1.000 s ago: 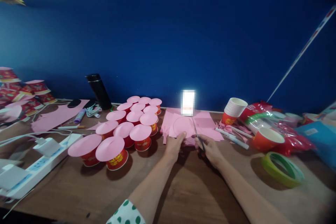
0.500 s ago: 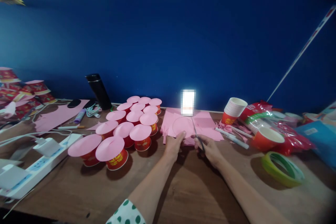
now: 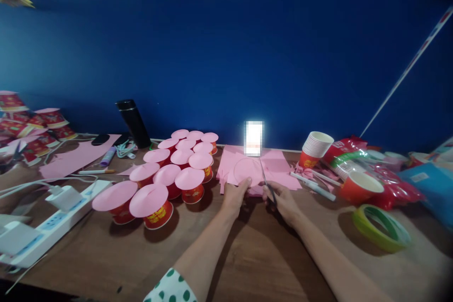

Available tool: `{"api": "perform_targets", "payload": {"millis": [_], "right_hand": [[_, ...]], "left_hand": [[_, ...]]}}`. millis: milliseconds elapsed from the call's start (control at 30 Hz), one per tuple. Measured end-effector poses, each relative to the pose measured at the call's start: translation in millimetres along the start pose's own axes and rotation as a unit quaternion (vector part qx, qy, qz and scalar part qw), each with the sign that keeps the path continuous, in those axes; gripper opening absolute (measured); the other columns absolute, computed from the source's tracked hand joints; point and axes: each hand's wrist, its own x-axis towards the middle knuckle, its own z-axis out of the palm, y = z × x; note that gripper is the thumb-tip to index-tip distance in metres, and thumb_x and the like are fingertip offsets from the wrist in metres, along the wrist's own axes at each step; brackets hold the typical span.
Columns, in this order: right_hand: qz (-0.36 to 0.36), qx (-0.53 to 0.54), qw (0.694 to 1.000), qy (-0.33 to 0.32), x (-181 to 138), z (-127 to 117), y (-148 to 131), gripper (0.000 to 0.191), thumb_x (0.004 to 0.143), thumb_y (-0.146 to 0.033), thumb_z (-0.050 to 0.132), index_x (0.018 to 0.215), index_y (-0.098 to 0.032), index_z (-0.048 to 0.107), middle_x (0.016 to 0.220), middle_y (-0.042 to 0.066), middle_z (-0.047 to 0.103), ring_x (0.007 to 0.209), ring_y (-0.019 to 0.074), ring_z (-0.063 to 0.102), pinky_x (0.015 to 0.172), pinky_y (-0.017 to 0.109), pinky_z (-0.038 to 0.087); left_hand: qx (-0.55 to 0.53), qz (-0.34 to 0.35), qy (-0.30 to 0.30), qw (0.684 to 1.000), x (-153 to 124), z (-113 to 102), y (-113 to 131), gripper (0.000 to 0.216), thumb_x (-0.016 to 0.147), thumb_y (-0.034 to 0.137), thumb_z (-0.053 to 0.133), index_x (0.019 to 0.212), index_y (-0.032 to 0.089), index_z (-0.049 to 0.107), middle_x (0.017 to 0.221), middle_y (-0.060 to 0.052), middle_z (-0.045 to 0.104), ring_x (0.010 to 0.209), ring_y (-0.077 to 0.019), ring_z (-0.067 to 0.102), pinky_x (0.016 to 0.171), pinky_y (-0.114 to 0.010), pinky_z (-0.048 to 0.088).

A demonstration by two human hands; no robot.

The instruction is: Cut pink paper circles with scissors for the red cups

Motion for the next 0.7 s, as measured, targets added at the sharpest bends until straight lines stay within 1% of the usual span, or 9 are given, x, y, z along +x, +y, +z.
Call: {"api": "perform_targets", "payload": {"millis": [133,367,533,700], "right_hand": [[0.001,-0.006,1.0,0.004,-0.2,0.1,-0.9,0.047,0.063,-0.047,0.068,0.096,-0.015,0.06,0.053,-0.005,0.051,0.038,0.0063,0.04,0.033,0.018,0.028],[-0.008,-0.015,1.0,-0.001,0.3,-1.4,0.1,0.046,0.065,-0.044,0.068,0.098,-0.014,0.061,0.053,-0.004,0.052,0.038,0.0058,0.04,0.033,0.017,0.028],[-0.014,-0.021,1.0,0.002,-0.2,-1.5,-1.2,0.046,0.065,-0.045,0.068,0.098,-0.014,0.061,0.053,-0.004,0.051,0.041,0.0072,0.043,0.033,0.017,0.029],[-0.011,-0.016,1.0,-0.005,-1.4,-1.3,-2.5,0.045,0.065,-0.047,0.068,0.096,-0.015,0.062,0.052,-0.005,0.05,0.039,0.0065,0.039,0.033,0.018,0.027]], "left_hand": [[-0.007,0.001,-0.001,1.0,-0.4,0.5,1.6,0.033,0.061,0.042,0.07,0.068,0.011,0.06,0.046,0.001,0.051,0.038,-0.0079,0.043,0.036,-0.019,0.034],[-0.001,-0.027,0.003,1.0,0.4,-0.1,-0.3,0.036,0.06,0.044,0.069,0.068,0.01,0.061,0.047,0.0,0.053,0.037,-0.0084,0.044,0.032,-0.019,0.032],[-0.023,0.003,0.005,1.0,0.6,0.8,1.2,0.03,0.061,0.039,0.07,0.067,0.01,0.062,0.049,0.0,0.055,0.04,-0.0077,0.046,0.038,-0.019,0.038],[-0.01,-0.029,0.017,0.999,2.5,-0.1,-1.5,0.033,0.06,0.042,0.07,0.064,0.01,0.061,0.047,-0.001,0.055,0.039,-0.0087,0.046,0.034,-0.019,0.034]]}}
